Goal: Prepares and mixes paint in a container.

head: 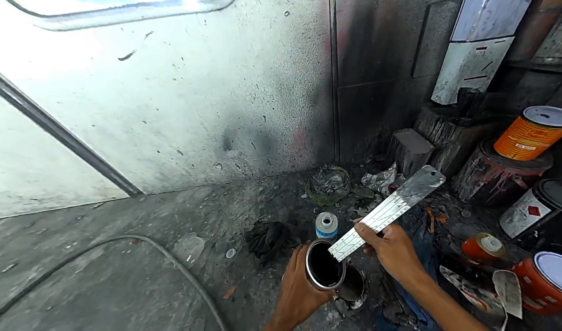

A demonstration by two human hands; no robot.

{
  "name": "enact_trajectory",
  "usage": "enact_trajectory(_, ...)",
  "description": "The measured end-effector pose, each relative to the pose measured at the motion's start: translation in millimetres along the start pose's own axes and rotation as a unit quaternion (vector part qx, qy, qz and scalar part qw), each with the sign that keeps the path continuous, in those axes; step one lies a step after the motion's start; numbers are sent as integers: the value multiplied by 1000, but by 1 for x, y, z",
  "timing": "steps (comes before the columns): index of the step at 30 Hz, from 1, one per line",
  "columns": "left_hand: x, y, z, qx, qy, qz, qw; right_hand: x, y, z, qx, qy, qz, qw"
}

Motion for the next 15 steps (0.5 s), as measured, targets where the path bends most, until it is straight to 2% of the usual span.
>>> enact_trajectory(15,1,7,-1,-69,0,-44,997,12,-44,-10,-88,-32,77,993)
Point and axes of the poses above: each hand's wrist, its own x-axis away from the middle knuckle, its own y-axis out of the palm, z = x × y, the point moved 1 cm from there along -x, towards the middle knuckle, and after that the axes turned 2 degrees about -z, right-handed, at the moved point
